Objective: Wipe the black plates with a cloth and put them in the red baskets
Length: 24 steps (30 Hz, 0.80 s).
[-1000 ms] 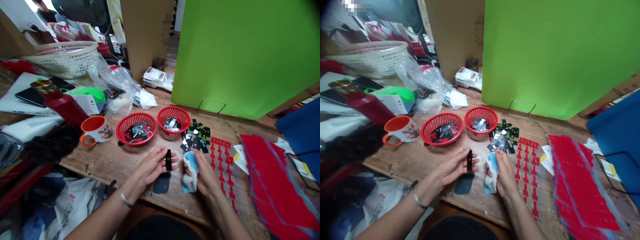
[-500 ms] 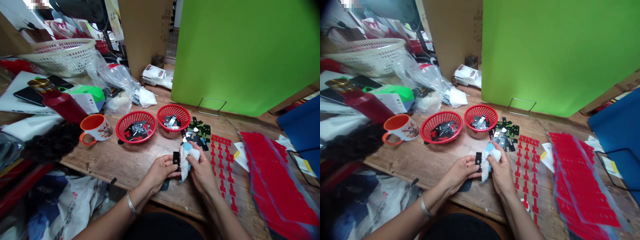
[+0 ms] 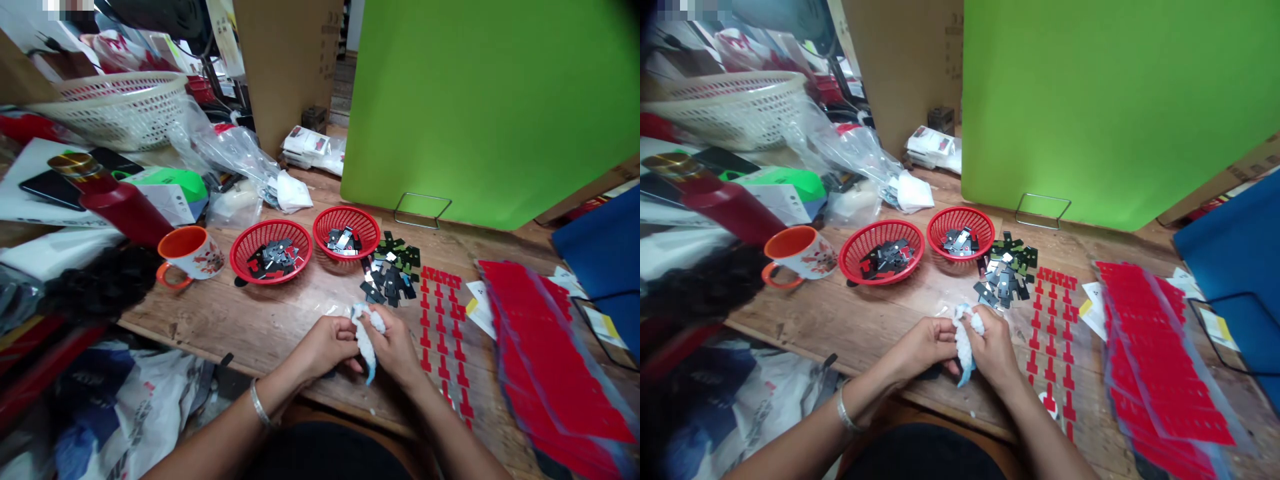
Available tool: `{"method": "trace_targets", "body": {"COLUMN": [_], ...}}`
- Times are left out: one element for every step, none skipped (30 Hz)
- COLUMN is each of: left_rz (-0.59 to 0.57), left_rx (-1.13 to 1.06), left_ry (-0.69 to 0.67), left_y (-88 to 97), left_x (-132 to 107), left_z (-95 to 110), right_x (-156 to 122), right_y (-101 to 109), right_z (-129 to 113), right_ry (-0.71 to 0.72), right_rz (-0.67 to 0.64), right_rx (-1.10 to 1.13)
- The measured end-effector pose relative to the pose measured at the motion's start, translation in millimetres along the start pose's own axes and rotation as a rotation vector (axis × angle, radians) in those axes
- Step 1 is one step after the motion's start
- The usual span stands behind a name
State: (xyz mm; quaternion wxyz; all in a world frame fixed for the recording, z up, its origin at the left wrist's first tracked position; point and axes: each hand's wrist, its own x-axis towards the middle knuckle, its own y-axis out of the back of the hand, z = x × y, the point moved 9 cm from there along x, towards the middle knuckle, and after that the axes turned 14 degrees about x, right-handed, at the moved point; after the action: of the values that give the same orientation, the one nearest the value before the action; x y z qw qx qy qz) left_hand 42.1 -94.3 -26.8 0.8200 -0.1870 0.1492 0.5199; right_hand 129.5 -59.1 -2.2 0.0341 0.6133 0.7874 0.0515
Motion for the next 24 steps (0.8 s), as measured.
{"method": "trace_targets", "body": {"left_rz": [-0.003,0.002,0.018,0.044,0.081,0.119,0.154,0.181,0.204,0.220,0.230,0.232,0.227,0.217,0.200,0.178,0.159,0.150,0.162,0.198,0.255,0.327,0.403,0.473], "left_rx": [-0.002,-0.001,0.007,0.021,0.039,0.064,0.103,0.158,0.222,0.289,0.354,0.410,0.455,0.490,0.522,0.562,0.613,0.678,0.758,0.847,0.933,1.005,1.055,1.090], "left_ry": [0.011,0.017,0.018,0.014,0.008,-0.001,-0.016,-0.036,-0.060,-0.085,-0.109,-0.128,-0.140,-0.146,-0.149,-0.153,-0.161,-0.179,-0.211,-0.257,-0.312,-0.365,-0.413,-0.456], "left_y": [-0.3,0.4,2.4,5.6,10.0,14.6,18.8,22.0,24.3,25.8,26.5,26.7,26.9,27.4,28.2,29.5,31.8,35.3,40.4,46.9,54.5,63.2,72.4,81.9], "left_x": [0,0,0,0,0,0,-1,-2,-2,-3,-4,-5,-5,-5,-5,-4,-4,-4,-5,-7,-9,-12,-15,-18], "left_z": [0,-1,-1,-1,-2,-2,-2,-1,0,1,3,4,5,6,8,10,15,22,33,48,65,84,104,123], "right_x": [0,0,-1,-2,-3,-4,-4,-4,-4,-5,-6,-6,-7,-7,-7,-8,-8,-8,-8,-8,-8,-8,-8,-8], "right_y": [3,6,8,9,9,6,3,-2,-6,-9,-11,-12,-11,-10,-9,-8,-6,-3,2,8,16,23,30,34], "right_z": [8,17,27,35,41,43,41,37,32,26,21,17,14,12,11,11,11,13,15,18,22,25,28,32], "right_ry": [-0.048,-0.116,-0.196,-0.274,-0.337,-0.380,-0.401,-0.401,-0.380,-0.345,-0.304,-0.260,-0.216,-0.179,-0.151,-0.133,-0.127,-0.131,-0.144,-0.159,-0.171,-0.182,-0.189,-0.198], "right_rz": [0.044,0.093,0.134,0.160,0.165,0.136,0.071,-0.021,-0.113,-0.191,-0.244,-0.267,-0.261,-0.238,-0.210,-0.179,-0.144,-0.099,-0.043,0.025,0.100,0.175,0.240,0.284], "right_rx": [0.076,0.178,0.295,0.413,0.514,0.583,0.608,0.589,0.537,0.466,0.386,0.308,0.235,0.168,0.106,0.060,0.036,0.039,0.068,0.121,0.191,0.270,0.352,0.431]}}
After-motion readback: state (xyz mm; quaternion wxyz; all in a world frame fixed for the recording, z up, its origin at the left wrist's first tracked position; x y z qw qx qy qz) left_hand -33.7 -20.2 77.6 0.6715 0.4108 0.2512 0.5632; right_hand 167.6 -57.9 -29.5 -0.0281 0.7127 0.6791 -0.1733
